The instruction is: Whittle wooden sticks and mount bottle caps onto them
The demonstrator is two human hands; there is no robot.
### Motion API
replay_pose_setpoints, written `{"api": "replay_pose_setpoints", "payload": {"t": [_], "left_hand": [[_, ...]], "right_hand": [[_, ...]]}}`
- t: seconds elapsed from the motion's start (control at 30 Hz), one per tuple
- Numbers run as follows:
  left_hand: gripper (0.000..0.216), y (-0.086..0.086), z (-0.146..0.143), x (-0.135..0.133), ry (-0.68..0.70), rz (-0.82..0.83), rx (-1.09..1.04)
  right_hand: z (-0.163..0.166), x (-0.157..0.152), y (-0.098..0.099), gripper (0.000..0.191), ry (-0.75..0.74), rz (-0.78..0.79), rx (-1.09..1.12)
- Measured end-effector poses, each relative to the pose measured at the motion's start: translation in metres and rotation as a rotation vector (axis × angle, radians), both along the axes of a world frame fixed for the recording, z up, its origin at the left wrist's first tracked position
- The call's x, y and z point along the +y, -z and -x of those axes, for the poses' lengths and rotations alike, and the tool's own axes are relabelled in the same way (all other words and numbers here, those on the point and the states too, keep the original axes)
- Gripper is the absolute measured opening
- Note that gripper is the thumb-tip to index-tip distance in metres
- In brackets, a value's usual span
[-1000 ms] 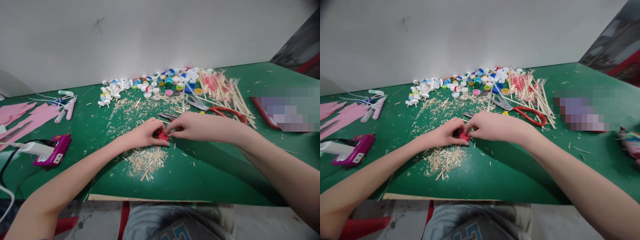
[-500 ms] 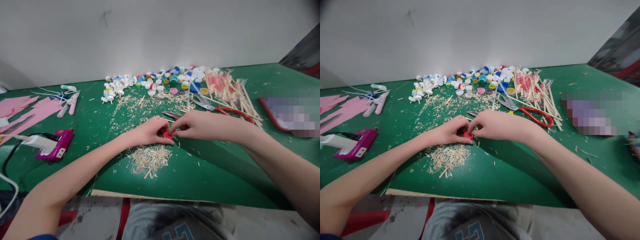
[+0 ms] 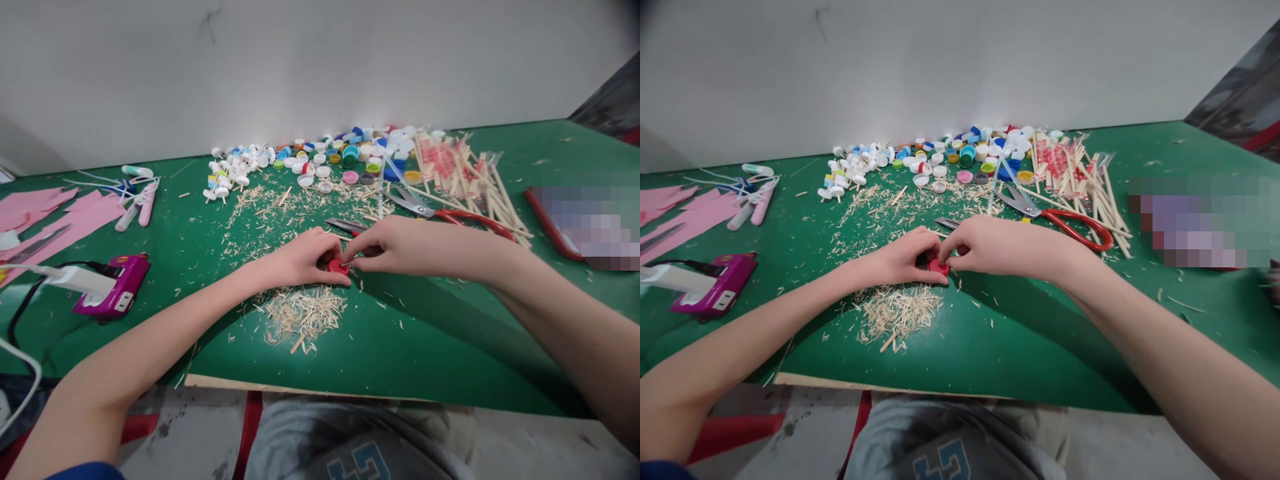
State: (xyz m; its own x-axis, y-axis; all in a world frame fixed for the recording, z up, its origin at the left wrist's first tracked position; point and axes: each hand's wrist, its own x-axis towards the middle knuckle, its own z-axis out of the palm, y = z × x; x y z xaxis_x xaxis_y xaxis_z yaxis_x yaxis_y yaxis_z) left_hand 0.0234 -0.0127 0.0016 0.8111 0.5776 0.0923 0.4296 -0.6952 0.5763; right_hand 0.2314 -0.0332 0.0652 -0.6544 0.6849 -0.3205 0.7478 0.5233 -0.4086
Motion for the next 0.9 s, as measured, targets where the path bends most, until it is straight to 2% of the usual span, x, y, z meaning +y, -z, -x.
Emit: {"api": "replay_pose_setpoints", "payload": {"t": [0.2,0.33,0.5,0.73,0.83,0.9], "left_hand": [[0.042,0.003,0.0,0.003,0.021,-0.048,-0.002],[0.035,0.0,-0.001,0.002,0.046,-0.023,-0.011],[0.033,-0.001,0.0,-0.001,0.033,0.082,-0.078],[0.034,0.001,0.005,0.003,0.034,0.317,-0.162],[0.035,0.004,0.006,0.006,0.062,0.324,-0.172],[0.034,0.006,0.007,0.008,0.064,0.325,-0.174]], "right_hand": [[0.008,-0.003,-0.004,0.032,0.001,-0.079,-0.104],[0.028,-0.001,-0.017,0.023,0.014,-0.142,-0.287],[0.058,0.008,-0.035,0.02,-0.002,-0.067,-0.501],[0.086,0.007,-0.046,0.011,-0.05,-0.124,-0.627],[0.092,0.007,-0.045,0.01,-0.093,-0.133,-0.68],[0.091,0.014,-0.038,0.012,-0.104,-0.188,-0.639]]}}
